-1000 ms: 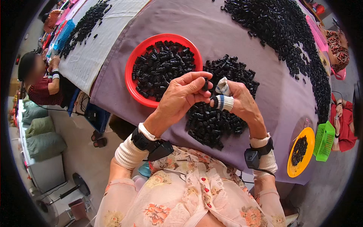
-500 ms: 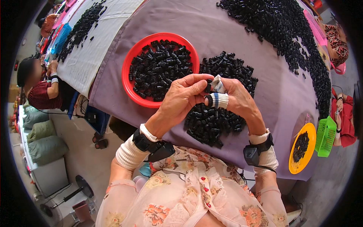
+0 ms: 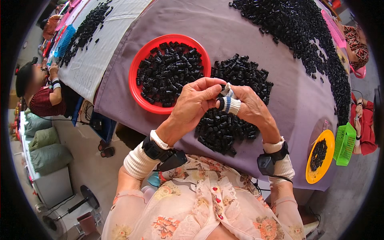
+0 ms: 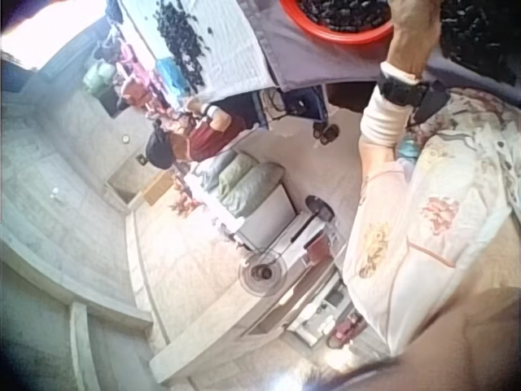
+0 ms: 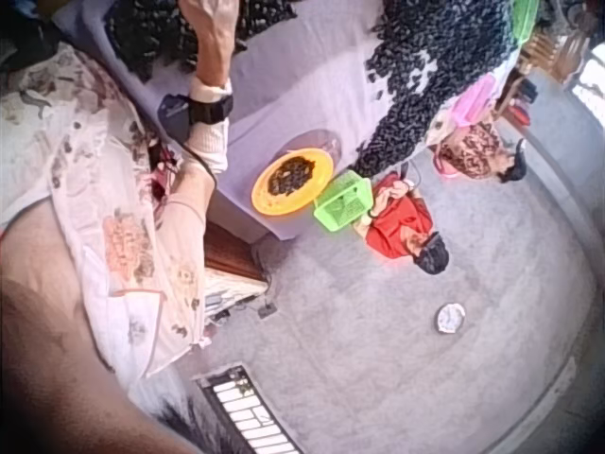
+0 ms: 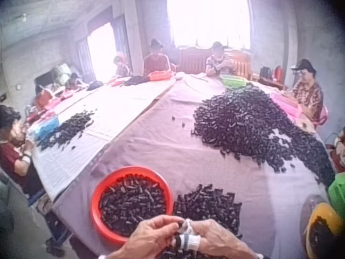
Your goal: Assembling small black components by hand at a workstation.
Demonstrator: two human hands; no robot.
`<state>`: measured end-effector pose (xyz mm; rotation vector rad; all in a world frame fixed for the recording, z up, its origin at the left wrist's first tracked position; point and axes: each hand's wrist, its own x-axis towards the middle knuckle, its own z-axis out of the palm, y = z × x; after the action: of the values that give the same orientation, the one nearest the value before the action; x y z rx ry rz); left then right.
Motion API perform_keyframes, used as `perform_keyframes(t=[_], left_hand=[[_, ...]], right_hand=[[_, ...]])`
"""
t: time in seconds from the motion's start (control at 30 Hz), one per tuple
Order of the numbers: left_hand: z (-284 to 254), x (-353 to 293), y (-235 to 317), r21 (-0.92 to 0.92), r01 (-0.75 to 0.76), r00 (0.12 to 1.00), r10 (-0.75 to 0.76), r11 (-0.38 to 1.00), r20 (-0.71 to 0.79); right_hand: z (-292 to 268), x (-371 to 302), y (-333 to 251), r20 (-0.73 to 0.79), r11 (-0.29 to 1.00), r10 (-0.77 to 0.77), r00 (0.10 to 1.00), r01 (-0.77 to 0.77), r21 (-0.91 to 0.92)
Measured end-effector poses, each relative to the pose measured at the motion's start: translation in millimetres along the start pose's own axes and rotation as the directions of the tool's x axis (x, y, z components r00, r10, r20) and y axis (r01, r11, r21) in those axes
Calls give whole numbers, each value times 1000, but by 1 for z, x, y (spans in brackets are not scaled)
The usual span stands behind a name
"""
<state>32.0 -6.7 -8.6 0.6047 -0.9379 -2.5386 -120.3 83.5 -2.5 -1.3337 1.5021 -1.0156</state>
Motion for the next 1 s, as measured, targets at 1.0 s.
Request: perform_keyframes(t=[1.0], left_hand=[[3,48,-57,928,-268,901,274,-257,336]], right_hand=[[-52,-47,13,-323,950,277,905,-206,236]])
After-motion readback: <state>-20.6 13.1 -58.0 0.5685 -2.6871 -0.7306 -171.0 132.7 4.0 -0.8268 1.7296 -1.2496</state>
